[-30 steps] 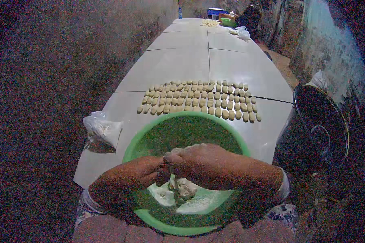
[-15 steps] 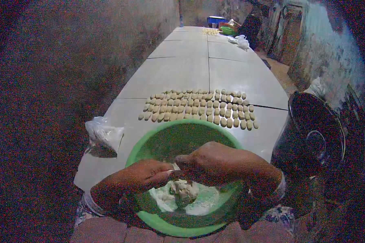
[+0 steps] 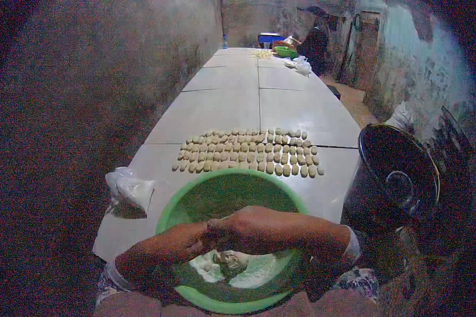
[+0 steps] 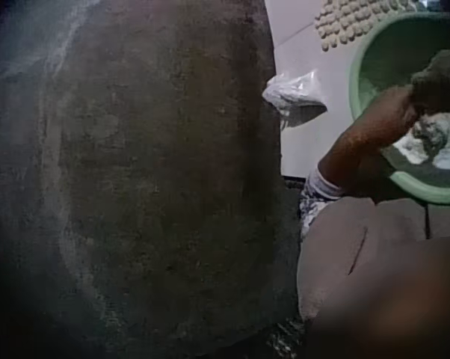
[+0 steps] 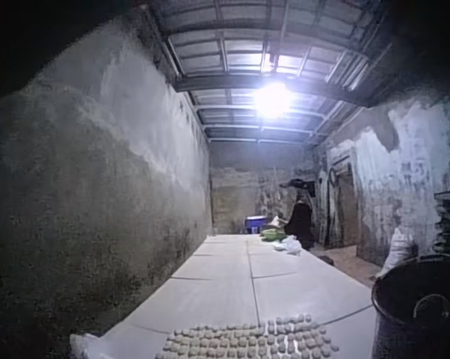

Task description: The person uses their hands to mix dough in a green plastic bowl and then pinches off small pieces to roll into balls and place on the table.

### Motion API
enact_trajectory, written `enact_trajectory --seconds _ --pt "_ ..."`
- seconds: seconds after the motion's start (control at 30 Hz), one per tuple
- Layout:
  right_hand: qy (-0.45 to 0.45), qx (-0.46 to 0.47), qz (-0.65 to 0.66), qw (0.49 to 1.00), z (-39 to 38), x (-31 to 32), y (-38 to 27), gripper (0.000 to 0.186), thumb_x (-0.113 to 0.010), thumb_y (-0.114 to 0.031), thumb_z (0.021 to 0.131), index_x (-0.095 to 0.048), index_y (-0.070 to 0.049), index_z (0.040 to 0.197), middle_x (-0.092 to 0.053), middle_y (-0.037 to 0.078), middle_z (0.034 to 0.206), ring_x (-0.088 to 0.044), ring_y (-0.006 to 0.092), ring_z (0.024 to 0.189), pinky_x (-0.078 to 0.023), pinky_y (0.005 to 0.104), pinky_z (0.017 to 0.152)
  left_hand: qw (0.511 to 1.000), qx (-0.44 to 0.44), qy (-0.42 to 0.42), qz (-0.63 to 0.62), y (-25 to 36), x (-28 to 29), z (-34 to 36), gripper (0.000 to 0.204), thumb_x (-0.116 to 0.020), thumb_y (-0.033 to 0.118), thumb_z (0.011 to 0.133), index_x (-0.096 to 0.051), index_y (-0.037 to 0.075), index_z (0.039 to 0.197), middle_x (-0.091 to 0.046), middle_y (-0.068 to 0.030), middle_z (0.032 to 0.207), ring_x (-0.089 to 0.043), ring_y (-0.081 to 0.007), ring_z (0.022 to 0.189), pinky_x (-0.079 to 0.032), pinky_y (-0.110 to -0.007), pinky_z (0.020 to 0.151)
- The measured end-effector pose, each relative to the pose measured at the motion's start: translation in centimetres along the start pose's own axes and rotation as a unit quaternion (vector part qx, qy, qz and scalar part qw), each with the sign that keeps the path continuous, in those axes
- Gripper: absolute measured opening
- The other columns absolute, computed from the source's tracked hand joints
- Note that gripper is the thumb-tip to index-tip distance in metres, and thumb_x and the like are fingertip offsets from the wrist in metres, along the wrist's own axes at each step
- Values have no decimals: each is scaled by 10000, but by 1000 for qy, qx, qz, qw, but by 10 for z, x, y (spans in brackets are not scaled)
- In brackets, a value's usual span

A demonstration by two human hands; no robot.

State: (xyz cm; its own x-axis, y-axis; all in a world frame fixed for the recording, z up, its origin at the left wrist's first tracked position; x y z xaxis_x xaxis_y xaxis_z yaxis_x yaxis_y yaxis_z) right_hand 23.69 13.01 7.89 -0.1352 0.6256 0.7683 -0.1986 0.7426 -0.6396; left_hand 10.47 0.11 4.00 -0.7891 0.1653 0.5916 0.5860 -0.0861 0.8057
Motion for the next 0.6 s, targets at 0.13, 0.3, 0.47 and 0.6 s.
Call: enact_trajectory --seconds 0.13,0.3,0.47,0.6 --pt "-32 28 -26 999 -2 2 2 225 -511 -197 883 -522 -94 1083 -616 205 836 -603 400 755 -484 461 643 993 14 -43 112 5 3 -3 246 -429 268 921 -523 59 1010 -583 -211 853 -570 -414 818 -455 -476 712" --pt "-43 8 -90 995 -4 11 3 188 -534 -215 868 -512 -96 1011 -596 177 732 -603 391 695 -475 468 606 994 -40 23 98 9 7 -4 264 -431 282 931 -523 35 914 -565 -200 782 -560 -399 735 -447 -439 660" --pt "-55 -100 -78 990 -16 17 13 197 -513 -196 871 -514 -68 1021 -609 178 792 -613 383 752 -475 461 636 997 33 71 -21 -3 16 0 323 -414 291 954 -545 5 879 -561 -164 737 -553 -270 680 -436 -373 651" --pt "-21 -55 -43 997 -13 11 19 168 -484 -163 876 -523 -53 997 -613 164 854 -620 350 801 -480 439 679 980 41 103 -165 -7 11 4 329 -386 295 971 -562 26 1037 -504 -34 706 -472 -126 660 -396 -273 615"
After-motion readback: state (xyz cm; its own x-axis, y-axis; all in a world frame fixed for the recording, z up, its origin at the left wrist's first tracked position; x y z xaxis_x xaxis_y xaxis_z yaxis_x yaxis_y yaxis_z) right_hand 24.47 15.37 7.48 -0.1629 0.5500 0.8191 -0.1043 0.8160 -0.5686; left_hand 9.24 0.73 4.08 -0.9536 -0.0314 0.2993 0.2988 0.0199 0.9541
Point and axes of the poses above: each hand's wrist, its own z-axis towards the middle knuckle, its own x-axis out of the back of the hand, y = z × x, the point moved 2 cm from there along z, towards the middle knuckle
